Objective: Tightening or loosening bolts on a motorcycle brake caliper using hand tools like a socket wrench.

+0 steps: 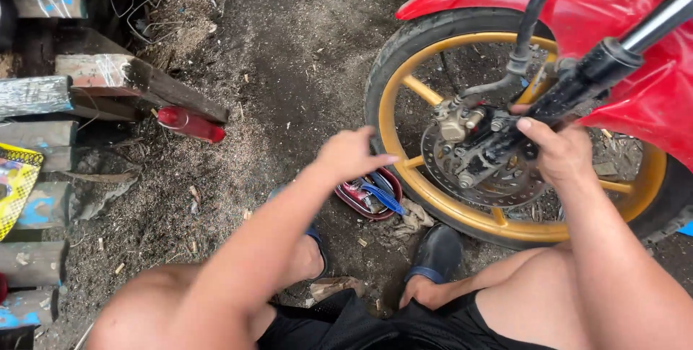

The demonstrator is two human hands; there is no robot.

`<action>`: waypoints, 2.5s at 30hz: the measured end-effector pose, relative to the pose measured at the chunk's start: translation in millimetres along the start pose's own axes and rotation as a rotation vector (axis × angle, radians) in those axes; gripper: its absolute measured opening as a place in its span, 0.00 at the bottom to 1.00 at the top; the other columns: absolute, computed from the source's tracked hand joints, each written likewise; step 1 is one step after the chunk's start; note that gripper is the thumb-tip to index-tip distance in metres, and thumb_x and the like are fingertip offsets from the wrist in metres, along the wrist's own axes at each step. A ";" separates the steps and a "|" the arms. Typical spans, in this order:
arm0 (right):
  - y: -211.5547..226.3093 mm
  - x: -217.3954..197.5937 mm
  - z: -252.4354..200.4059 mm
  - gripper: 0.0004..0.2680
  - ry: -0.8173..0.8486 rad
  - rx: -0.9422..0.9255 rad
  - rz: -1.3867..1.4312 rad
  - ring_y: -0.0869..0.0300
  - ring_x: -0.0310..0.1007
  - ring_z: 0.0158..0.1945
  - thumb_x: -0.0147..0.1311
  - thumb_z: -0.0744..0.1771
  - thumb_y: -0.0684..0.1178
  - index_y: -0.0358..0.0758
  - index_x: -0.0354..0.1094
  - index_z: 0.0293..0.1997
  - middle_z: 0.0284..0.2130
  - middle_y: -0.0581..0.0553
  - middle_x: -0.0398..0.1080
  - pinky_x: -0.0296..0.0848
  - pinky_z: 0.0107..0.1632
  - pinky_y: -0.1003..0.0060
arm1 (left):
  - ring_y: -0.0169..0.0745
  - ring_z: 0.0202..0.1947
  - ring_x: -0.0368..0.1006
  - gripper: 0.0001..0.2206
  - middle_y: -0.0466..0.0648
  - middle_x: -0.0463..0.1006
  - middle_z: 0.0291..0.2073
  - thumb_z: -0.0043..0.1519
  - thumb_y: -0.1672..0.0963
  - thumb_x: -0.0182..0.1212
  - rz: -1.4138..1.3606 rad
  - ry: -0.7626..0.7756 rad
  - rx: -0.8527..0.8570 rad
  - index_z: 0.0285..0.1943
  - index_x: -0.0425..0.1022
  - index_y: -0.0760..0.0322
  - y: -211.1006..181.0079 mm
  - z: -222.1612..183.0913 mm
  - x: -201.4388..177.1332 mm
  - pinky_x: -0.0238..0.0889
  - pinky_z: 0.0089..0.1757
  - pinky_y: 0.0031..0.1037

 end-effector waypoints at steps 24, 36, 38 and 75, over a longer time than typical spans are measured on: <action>-0.5 0.7 -3.7 0.11 -0.074 -0.243 -0.151 0.51 0.80 0.57 0.69 0.71 0.48 0.32 0.81 0.56 0.49 0.32 0.80 0.75 0.67 0.47 | 0.53 0.18 0.73 0.03 0.47 0.70 0.19 0.53 0.59 0.57 0.460 -1.242 0.720 0.27 0.76 0.57 -235.7 11.3 0.5 0.66 0.24 0.48; 5.0 2.5 -4.2 0.12 -0.055 -0.287 -0.206 0.46 0.81 0.57 0.70 0.71 0.50 0.32 0.81 0.55 0.50 0.30 0.80 0.76 0.65 0.44 | 0.58 0.21 0.81 0.08 0.48 0.75 0.21 0.59 0.61 0.53 0.309 -0.955 0.634 0.29 0.77 0.62 -223.2 14.9 -15.9 0.70 0.22 0.51; 8.0 3.8 -4.5 0.12 -0.049 -0.277 -0.240 0.44 0.81 0.57 0.69 0.72 0.53 0.33 0.82 0.54 0.49 0.29 0.81 0.75 0.65 0.45 | 0.60 0.20 0.81 0.10 0.49 0.75 0.20 0.60 0.62 0.51 0.226 -0.882 0.589 0.28 0.77 0.64 -227.3 20.8 -16.5 0.70 0.21 0.52; 5.4 4.6 -2.5 0.14 -0.032 -0.251 -0.182 0.47 0.80 0.60 0.68 0.69 0.54 0.36 0.82 0.55 0.50 0.33 0.81 0.73 0.67 0.47 | 0.78 0.57 0.82 0.42 0.69 0.80 0.59 0.59 0.39 0.70 -0.345 -0.433 0.130 0.74 0.66 0.70 -153.0 -9.6 -31.5 0.74 0.56 0.60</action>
Point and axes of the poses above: each hand's wrist, its own z-axis towards the middle knuckle, its own x-axis out of the palm, y = z × x, the point moved 7 cm from there along z, towards the middle knuckle
